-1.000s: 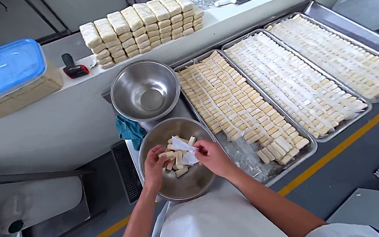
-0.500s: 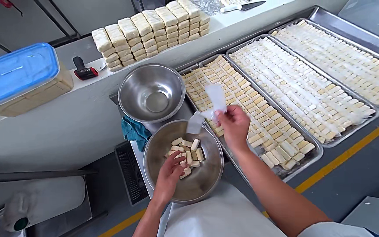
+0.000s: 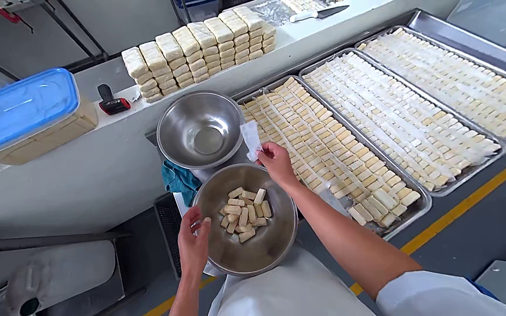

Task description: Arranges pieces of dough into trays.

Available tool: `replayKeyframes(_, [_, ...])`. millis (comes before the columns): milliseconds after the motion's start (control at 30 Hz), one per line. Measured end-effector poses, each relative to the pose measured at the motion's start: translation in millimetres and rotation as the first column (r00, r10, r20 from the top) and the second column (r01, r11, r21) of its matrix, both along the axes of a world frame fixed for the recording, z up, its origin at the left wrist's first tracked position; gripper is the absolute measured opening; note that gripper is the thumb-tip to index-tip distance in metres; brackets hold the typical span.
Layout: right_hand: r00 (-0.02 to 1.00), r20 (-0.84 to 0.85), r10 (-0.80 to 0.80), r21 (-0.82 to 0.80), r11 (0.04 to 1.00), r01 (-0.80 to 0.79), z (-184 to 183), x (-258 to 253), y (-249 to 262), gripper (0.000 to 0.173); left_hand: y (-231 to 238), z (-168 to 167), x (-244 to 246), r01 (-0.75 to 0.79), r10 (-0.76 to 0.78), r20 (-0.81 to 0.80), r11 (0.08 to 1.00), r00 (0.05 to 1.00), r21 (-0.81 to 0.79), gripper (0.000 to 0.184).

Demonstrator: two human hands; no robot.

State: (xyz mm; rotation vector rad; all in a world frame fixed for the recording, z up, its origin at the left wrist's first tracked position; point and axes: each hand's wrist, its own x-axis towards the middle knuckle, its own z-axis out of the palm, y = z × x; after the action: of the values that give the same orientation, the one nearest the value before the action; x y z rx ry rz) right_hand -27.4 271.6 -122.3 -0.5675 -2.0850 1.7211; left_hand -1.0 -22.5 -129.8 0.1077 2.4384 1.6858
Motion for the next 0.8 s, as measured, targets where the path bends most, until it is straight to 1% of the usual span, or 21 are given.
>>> replayKeyframes(33, [1.0,0.011,0.026,0.038,0.999,-0.026,-0.4,-3.2,-2.0,0.017,6.2,0.5,1.5,0.02,-0.02,-0.005,1.0,1.0,0.009,0.051])
replayKeyframes(67, [0.995,0.075,0.064,0.098,0.993,-0.071,-5.8,-9.2,0.3,0.021,11.5,1.6,1.9,0.04,-0.04,-0.023,0.999,0.999,-0.017,0.051])
replayKeyframes(133, [0.945,0.289,0.15,0.159,0.966,-0.202,-21.4,-18.7,14.2,0.037,14.3,5.7,-3.1,0.099,-0.111,-0.083,0.986,0.99,-0.135,0.057])
replayKeyframes(167, [0.922,0.349,0.166,0.16,0.959,-0.233,-24.8,-17.9,23.6,0.044,12.4,5.7,-9.4,0.12,-0.145,-0.116,0.972,0.983,-0.201,0.061])
replayKeyframes(233, [0.928,0.347,0.136,0.163,0.965,-0.203,-21.7,3.1,40.3,0.047,2.2,-3.0,-22.8,0.114,-0.159,-0.137,0.951,0.978,-0.288,0.068])
replayKeyframes(300, [0.954,0.287,0.083,0.184,0.973,-0.14,-17.0,44.4,60.9,0.041,-13.6,-22.6,-30.2,0.113,-0.13,-0.034,0.943,0.991,-0.314,0.073])
replayKeyframes(333, [0.958,0.286,0.033,0.212,0.973,-0.096,-17.5,70.9,75.2,0.038,-22.9,-33.0,-30.5,0.124,-0.117,0.04,0.938,0.992,-0.322,0.07])
replayKeyframes(367, [0.947,0.317,-0.049,0.262,0.964,-0.038,-21.8,100.3,93.1,0.036,-31.0,-39.7,-28.5,0.132,-0.107,0.092,0.931,0.99,-0.339,0.063])
replayKeyframes(400, [0.915,0.374,-0.152,0.331,0.944,0.021,-28.5,132.3,113.5,0.035,-37.7,-42.3,-24.9,0.142,-0.103,0.123,0.92,0.987,-0.367,0.053])
replayKeyframes(433, [0.858,0.444,-0.26,0.405,0.912,0.066,-37.6,166.0,134.3,0.038,-43.6,-42.5,-21.4,0.15,-0.1,0.144,0.906,0.985,-0.396,0.045])
replayKeyframes(467, [0.786,0.508,-0.352,0.476,0.875,0.084,-48.1,199.7,152.2,0.044,-50.2,-41.6,-18.5,0.152,-0.093,0.158,0.897,0.983,-0.415,0.043])
replayKeyframes(533, [0.667,0.604,-0.436,0.543,0.838,0.056,-71.3,255.7,175.4,0.065,-63.3,-42.1,-17.3,0.116,-0.061,0.142,0.9,0.988,-0.421,0.044])
replayKeyframes(600, [0.626,0.656,-0.422,0.516,0.856,0.036,-82.3,282.2,180.6,0.083,-76.1,-46.0,-21.2,0.08,-0.041,0.11,0.92,0.993,-0.383,0.046])
replayKeyframes(700, [0.579,0.703,-0.413,0.476,0.878,0.049,-71.6,280.8,181.1,0.096,-84.7,-43.0,-35.0,0.085,-0.08,0.03,0.937,0.996,-0.338,0.062])
replayKeyframes(733, [0.579,0.722,-0.379,0.436,0.899,0.045,-68.1,278.6,181.3,0.092,-78.7,-35.1,-40.1,0.072,-0.086,-0.026,0.936,0.996,-0.344,0.065])
replayKeyframes(800, [0.596,0.76,-0.259,0.328,0.945,-0.008,-68.4,279.2,179.4,0.071,-52.2,-12.4,-44.8,0.029,-0.081,-0.136,0.937,0.987,-0.347,0.066])
